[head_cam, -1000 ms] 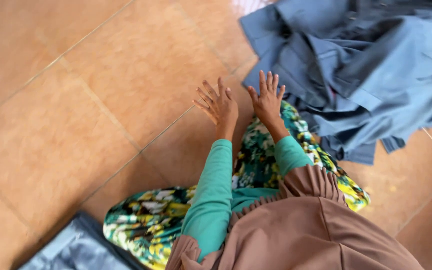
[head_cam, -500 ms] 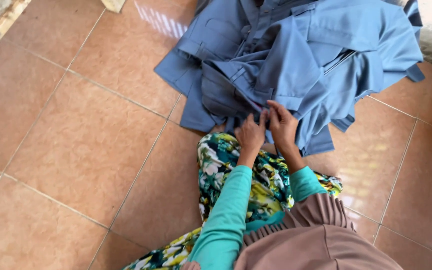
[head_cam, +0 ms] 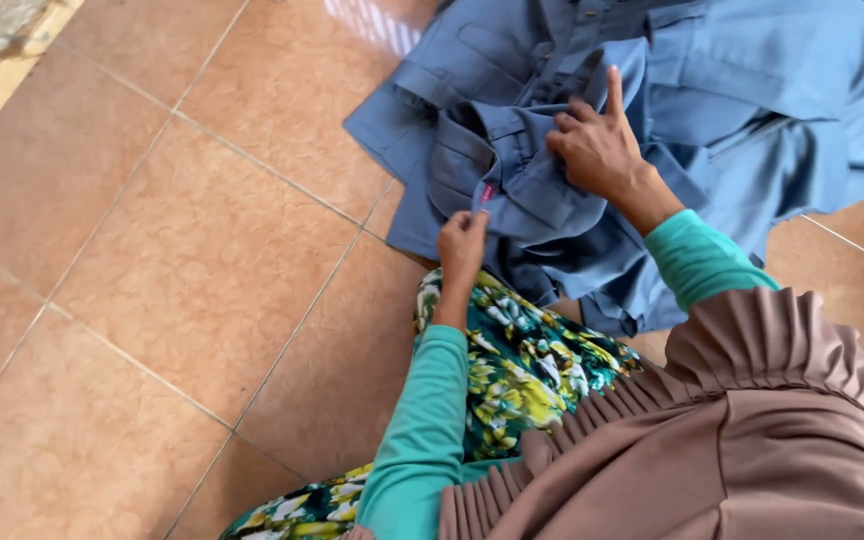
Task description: The person sits on a tiled floor and folds several pairs of gray trousers one by one. They smooth each garment, fold the legs together, then fold the trousers into neat rectangles and place them into a growing stack.
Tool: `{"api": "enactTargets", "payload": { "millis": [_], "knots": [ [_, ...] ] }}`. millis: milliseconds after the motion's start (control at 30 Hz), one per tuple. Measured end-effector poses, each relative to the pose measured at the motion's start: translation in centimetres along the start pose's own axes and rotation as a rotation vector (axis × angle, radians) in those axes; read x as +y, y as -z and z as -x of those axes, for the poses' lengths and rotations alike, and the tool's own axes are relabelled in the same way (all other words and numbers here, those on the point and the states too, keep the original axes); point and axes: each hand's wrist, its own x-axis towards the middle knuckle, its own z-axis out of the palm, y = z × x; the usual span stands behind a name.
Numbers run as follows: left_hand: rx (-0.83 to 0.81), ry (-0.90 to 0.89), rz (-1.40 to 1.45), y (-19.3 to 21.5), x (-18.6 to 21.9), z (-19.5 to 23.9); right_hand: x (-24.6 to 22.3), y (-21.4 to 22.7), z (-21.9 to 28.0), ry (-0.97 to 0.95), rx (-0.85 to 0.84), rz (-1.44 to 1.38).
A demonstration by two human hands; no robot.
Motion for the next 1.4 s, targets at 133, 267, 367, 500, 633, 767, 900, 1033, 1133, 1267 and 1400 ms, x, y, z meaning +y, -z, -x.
{"api": "enactTargets", "payload": {
  "millis": [133,267,367,500,633,767,900,1033,1133,1267,1400],
  "knots": [
    [0.354,0.005,0.078,5.0,-4.2,-6.2,-4.1,0.0,-6.5,-0.082,0.075,-0.267],
    [0.681,0.058,0.828,13.6,-0.4,-5.5,-10.7,1.7,-12.1,-0.352,0.570,-0.409],
    [0.815,0.125,1.144,18.4,3.4,-1.5,-18.3,2.5,-15.5,-0.421,0.719,-0.475],
    [0.667,0.231,1.296,19.3,5.4,2.8,-31.3,1.5,-14.3,-0.104,0.367,-0.657],
    [0.548,0.423,1.242,17.8,-6.3,0.2,-35.2,-0.5,-11.2,0.089,0.017,-0.632],
    [0.599,0.452,0.970,17.0,-12.3,-4.1,-29.1,2.8,-11.6,0.178,0.031,-0.401],
    [0.683,0.334,1.144,19.5,-11.6,-8.1,-22.4,-0.5,-11.7,0.239,0.098,-0.516],
    [0.770,0.203,1.196,25.5,-6.6,-7.5,-20.3,2.2,-10.6,0.354,0.263,-0.550],
    [0.987,0.078,1.152,30.6,-7.0,-5.6,-22.5,1.9,-10.5,0.430,0.307,-0.655],
    [1.061,0.301,0.983,37.5,-28.0,-6.1,-27.3,1.4,-10.4,0.501,0.289,-0.598],
    [1.050,0.597,0.839,34.8,-30.4,-3.3,-29.7,-0.1,-11.3,0.511,0.246,-0.719]
  ]
}}
